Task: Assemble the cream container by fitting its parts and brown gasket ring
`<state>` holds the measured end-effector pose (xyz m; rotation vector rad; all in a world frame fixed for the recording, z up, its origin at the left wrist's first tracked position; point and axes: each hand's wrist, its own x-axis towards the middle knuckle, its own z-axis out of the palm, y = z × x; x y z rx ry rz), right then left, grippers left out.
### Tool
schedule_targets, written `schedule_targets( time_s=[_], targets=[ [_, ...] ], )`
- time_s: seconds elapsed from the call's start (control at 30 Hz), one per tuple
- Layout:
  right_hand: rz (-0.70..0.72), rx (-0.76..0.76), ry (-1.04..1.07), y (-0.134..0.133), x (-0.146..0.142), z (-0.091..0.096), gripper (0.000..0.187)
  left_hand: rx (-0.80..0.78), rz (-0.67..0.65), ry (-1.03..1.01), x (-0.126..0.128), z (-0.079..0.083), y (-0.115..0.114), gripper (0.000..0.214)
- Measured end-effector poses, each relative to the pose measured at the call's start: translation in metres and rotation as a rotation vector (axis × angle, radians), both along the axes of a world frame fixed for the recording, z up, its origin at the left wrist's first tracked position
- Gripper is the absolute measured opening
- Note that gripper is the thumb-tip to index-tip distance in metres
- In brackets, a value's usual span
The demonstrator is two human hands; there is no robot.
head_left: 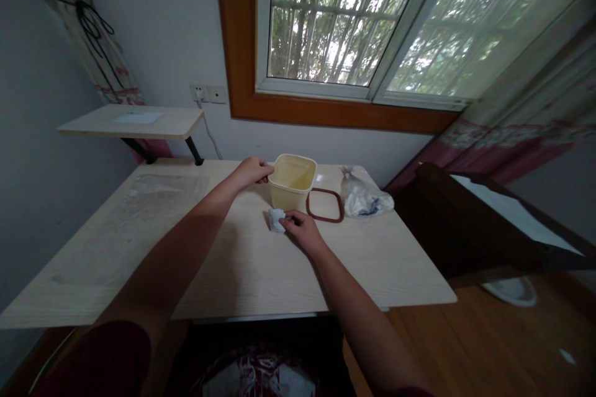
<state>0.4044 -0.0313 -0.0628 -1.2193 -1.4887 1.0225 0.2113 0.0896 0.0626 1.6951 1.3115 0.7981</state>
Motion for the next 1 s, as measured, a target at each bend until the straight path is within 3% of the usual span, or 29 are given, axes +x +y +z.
schedule_targets(
  time_s=[0.17,0.47,0.6,0.77,0.9,1.0],
  targets=[
    [-0.011,0.010,-0.001,-0.001,-0.001,0.001,0.030,-0.070,-0.020,-0.027,-0.023,-0.006,-0.002,0.009],
    [-0.016,0.002,0.013,0.000,0.000,-0.001,0.030,-0.117,0.181,-0.285,-0.050,-0.029,-0.032,0.010],
    [-0.042,0.001,0.002,0.001,0.000,-0.002,0.030,-0.077,0.285,-0.467,-0.055,-0.049,-0.044,0.014],
    [-0.089,0.020,0.026,0.003,0.000,-0.004,0.030,-0.042,0.416,-0.611,-0.054,-0.079,-0.056,0.035],
    [-0.124,0.070,0.033,0.005,0.002,-0.005,0.028,-0.054,0.392,-0.668,-0.045,-0.100,-0.070,0.047],
    [-0.150,0.145,0.027,0.006,0.004,-0.003,0.025,-0.038,0.339,-0.594,-0.039,-0.111,-0.080,0.045]
  ],
)
